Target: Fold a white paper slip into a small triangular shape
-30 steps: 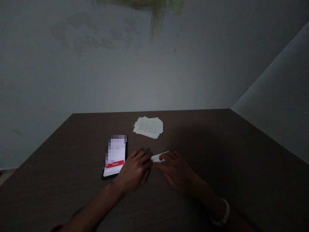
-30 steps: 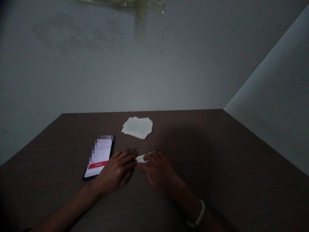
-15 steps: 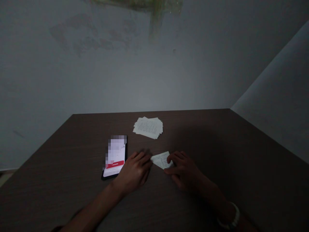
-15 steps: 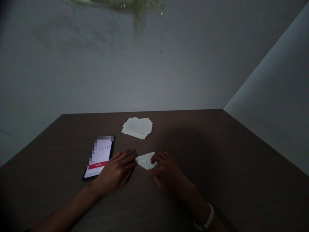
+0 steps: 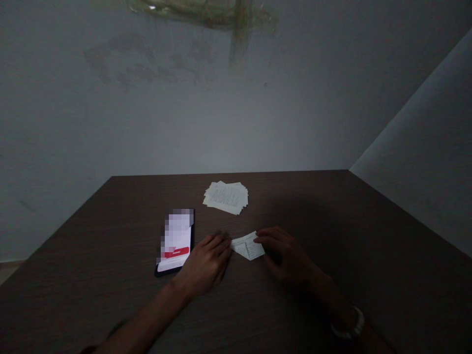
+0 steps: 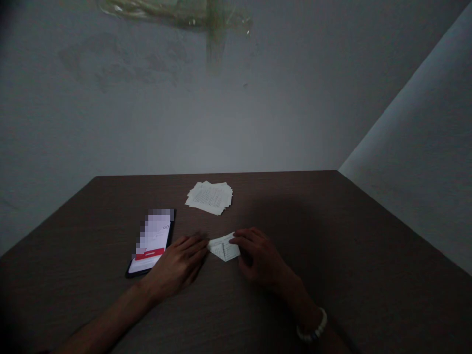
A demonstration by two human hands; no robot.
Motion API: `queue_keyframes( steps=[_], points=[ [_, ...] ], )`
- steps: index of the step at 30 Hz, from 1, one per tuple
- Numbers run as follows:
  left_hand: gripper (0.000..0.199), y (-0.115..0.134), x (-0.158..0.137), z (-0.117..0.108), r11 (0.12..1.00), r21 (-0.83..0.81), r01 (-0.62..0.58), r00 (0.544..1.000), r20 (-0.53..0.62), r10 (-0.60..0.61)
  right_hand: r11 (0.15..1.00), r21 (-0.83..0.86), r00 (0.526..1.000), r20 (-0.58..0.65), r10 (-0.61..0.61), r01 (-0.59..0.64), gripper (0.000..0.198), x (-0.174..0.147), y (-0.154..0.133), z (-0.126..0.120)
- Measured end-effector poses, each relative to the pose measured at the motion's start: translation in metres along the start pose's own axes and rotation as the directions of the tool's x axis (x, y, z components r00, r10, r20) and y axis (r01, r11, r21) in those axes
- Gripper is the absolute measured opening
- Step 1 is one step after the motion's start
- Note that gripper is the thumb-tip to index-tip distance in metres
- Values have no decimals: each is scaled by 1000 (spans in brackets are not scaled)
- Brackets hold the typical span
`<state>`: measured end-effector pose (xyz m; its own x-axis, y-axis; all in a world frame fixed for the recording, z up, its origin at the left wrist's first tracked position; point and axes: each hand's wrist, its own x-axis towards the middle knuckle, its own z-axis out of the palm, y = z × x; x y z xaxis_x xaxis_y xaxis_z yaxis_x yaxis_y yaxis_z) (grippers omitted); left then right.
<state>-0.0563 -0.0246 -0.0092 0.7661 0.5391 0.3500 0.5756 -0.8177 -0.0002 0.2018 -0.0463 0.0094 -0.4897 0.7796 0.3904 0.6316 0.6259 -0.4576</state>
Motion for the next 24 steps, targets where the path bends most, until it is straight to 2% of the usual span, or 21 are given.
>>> queue_keyframes(
  steps=[4, 8, 13, 15, 19, 24],
  points=[
    [26, 0, 0, 0, 999, -34, 11, 1000, 4, -11, 999, -49, 999, 43, 6, -4, 55, -2, 5, 1],
    [28, 1, 0, -2, 999, -38, 22, 1000, -12, -22, 999, -52, 997, 71, -7, 11, 40, -3, 7, 2],
    [31, 6, 1, -5, 990, -23, -139, 990, 25, 139, 999, -26, 997, 68, -39, 40, 24, -2, 5, 5],
    [33, 8, 2, -6, 985, -52, -166, 984, 59, 169, 998, -17, 996, 61, -59, 60, 20, -1, 3, 6],
    [34, 9, 4, -7, 984, -126, -126, 986, 95, 138, 994, -28, 993, 52, -103, 105, 14, 0, 0, 8],
    [38, 8, 5, -10, 980, -154, -122, 985, 106, 139, 995, -40, 996, 6, -92, 92, 20, 1, 2, 10]
  ],
)
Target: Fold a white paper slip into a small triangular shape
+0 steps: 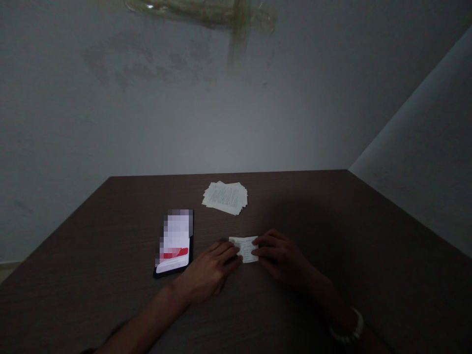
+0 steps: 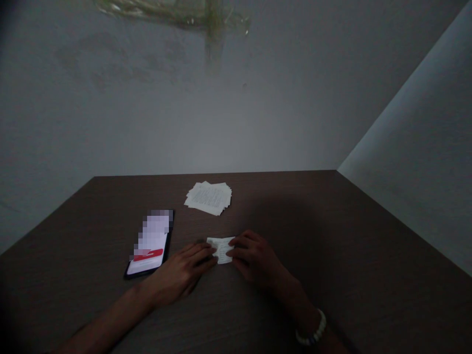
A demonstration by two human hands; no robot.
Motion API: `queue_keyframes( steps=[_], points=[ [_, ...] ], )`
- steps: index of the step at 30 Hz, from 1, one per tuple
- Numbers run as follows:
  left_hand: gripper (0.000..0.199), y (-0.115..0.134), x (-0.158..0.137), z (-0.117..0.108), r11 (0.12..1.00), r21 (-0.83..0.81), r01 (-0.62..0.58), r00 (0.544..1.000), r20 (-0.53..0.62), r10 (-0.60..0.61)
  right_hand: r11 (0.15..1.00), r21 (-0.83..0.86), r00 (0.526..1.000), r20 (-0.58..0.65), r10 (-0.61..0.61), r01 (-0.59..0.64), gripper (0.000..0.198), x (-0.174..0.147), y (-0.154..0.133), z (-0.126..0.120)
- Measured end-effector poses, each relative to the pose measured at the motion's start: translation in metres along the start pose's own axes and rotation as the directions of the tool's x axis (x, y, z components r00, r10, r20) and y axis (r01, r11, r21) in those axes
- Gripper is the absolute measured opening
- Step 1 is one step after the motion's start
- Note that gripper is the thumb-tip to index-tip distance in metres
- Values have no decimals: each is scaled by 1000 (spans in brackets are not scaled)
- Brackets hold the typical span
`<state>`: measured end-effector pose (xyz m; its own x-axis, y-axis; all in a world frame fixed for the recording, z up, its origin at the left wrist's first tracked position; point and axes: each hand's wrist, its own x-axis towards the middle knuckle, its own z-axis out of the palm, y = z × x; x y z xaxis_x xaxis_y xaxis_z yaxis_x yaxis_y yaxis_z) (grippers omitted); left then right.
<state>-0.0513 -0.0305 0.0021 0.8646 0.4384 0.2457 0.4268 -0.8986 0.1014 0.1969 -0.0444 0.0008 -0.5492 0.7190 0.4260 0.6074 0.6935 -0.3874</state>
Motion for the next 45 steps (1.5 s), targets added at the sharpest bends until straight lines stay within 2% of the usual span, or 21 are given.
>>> queue_keyframes(
  steps=[4, 8, 14, 18, 25, 29, 32, 36, 45],
  points=[
    [40, 0, 0, -1, 1000, 5, 1, 1000, 6, -1, 1000, 6, 1000, -3, 13, -13, 18, -1, 4, 0],
    [34, 1, 0, -2, 1000, -1, 0, 1000, 23, 0, 999, 38, 1000, 19, 6, -6, 16, -2, 3, -2],
    [34, 5, 1, -5, 991, -129, 22, 1000, 25, -18, 999, 37, 996, 89, -14, 11, 16, 1, -6, -8],
    [35, 6, 3, -6, 981, -192, 40, 997, 71, -27, 999, 45, 994, 109, -20, 16, 19, 2, -8, -9],
    [47, 7, 5, -8, 987, -146, 70, 993, 105, -55, 997, 50, 996, 66, -60, 57, 20, 1, -3, -4],
    [46, 7, 5, -9, 986, -150, 68, 991, 124, -49, 998, 37, 998, 17, -52, 52, 20, 1, 1, -1],
    [44, 7, 5, -8, 984, -169, 50, 995, 97, -34, 998, 50, 999, -5, -37, 37, 21, 1, 3, 2],
    [43, 7, 3, -7, 984, -174, 30, 998, 65, -19, 994, 105, 1000, 13, 20, -22, 18, 1, 4, 3],
    [44, 9, 4, -9, 988, -146, 42, 994, 109, -26, 978, 201, 997, 64, 47, -59, 21, 5, 5, 5]
  ],
)
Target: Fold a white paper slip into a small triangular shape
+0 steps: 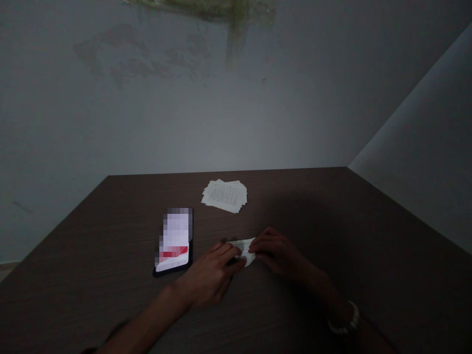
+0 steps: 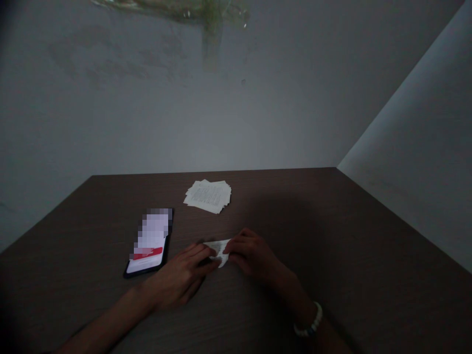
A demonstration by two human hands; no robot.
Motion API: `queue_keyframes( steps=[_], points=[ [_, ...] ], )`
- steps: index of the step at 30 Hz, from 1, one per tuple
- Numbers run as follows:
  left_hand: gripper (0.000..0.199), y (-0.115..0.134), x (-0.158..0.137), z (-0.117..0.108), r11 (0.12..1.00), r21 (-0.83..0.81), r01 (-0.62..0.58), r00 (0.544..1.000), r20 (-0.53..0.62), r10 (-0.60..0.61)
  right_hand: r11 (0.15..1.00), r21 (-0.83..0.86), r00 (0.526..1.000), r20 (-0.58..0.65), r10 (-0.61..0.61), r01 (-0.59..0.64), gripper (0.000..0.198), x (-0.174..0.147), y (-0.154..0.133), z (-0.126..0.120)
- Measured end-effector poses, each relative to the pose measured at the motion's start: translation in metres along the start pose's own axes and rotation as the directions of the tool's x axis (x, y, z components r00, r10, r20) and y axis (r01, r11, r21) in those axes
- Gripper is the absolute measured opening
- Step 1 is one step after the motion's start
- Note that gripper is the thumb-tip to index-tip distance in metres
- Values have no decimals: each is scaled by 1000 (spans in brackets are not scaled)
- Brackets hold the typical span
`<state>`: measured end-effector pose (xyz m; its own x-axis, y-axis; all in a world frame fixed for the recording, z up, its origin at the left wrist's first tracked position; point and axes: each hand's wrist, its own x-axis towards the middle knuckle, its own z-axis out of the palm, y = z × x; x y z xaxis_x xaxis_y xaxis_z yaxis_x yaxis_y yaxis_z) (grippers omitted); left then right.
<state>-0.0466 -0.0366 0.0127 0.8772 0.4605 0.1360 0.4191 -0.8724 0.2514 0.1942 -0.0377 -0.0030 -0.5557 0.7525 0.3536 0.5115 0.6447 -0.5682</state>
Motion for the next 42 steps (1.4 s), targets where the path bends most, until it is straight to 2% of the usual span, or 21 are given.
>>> queue_keyframes(
  steps=[7, 13, 19, 31, 42],
  points=[
    [38, -3, -1, 4, 998, -58, -5, 1000, -13, 4, 994, 71, 997, 8, 83, -83, 22, 3, 0, 3],
    [33, -5, -2, 5, 996, -79, -31, 998, -53, 27, 982, 124, 984, -90, 156, -144, 27, 3, 3, 12],
    [33, -4, -2, 5, 998, -43, -45, 997, -58, 43, 960, 71, 951, -135, 277, -270, 29, 6, -3, 19],
    [33, -3, -2, 4, 998, -12, -56, 997, -54, 56, 945, 5, 927, -196, 321, -327, 30, 9, -10, 25],
    [32, -4, -3, 4, 998, 1, -65, 997, -45, 65, 952, 18, 939, -159, 305, -306, 32, 7, -8, 26]
  ],
)
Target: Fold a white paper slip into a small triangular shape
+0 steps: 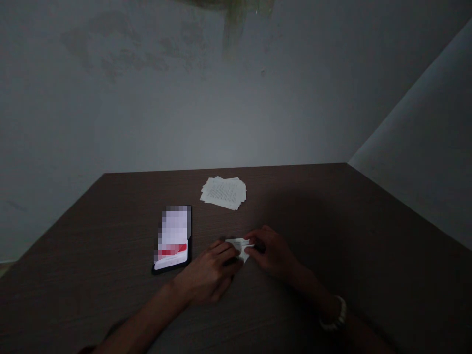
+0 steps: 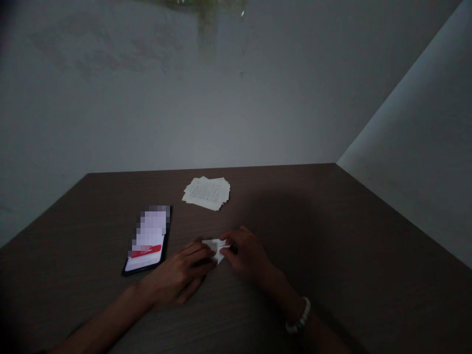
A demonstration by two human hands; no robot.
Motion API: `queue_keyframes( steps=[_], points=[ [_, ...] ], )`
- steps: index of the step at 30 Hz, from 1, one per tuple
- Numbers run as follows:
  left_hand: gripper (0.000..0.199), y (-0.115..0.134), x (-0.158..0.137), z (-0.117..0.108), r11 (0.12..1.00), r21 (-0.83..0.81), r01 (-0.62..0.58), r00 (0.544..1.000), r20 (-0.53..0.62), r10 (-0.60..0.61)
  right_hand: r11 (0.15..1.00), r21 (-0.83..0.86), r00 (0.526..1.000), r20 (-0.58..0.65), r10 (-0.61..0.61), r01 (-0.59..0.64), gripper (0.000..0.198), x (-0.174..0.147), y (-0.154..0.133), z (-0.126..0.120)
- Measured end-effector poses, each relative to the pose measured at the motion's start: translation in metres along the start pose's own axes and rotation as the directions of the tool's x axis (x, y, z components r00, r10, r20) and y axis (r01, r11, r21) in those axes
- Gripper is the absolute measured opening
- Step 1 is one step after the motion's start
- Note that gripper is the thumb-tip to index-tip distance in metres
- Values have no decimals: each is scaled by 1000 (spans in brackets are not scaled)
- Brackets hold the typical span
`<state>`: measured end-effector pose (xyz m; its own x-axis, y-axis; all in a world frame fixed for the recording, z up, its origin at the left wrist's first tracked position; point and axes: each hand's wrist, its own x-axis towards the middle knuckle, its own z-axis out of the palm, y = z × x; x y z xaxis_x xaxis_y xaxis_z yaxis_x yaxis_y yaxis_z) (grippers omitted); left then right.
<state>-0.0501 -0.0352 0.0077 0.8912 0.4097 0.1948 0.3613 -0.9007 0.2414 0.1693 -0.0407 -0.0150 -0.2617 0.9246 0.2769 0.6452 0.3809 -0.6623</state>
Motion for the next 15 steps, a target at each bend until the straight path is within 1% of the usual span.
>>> queue_keyframes(
  steps=[4, 7, 12, 15],
  points=[
    [33, 0, 0, 0, 1000, -9, -8, 1000, -23, 8, 1000, 25, 1000, 7, -11, 11, 32, 0, 4, 0],
    [32, 1, 0, -1, 1000, 16, -26, 999, -32, 27, 999, 38, 1000, 16, -5, 5, 30, 0, 5, 0],
    [32, 5, 2, -4, 988, 141, -65, 998, 33, 60, 999, 40, 1000, 11, 5, -5, 29, 0, 4, -1],
    [31, 5, 1, -4, 984, 157, -82, 996, 38, 77, 1000, 17, 1000, 4, -2, 2, 28, 0, 3, 0]
  ],
)
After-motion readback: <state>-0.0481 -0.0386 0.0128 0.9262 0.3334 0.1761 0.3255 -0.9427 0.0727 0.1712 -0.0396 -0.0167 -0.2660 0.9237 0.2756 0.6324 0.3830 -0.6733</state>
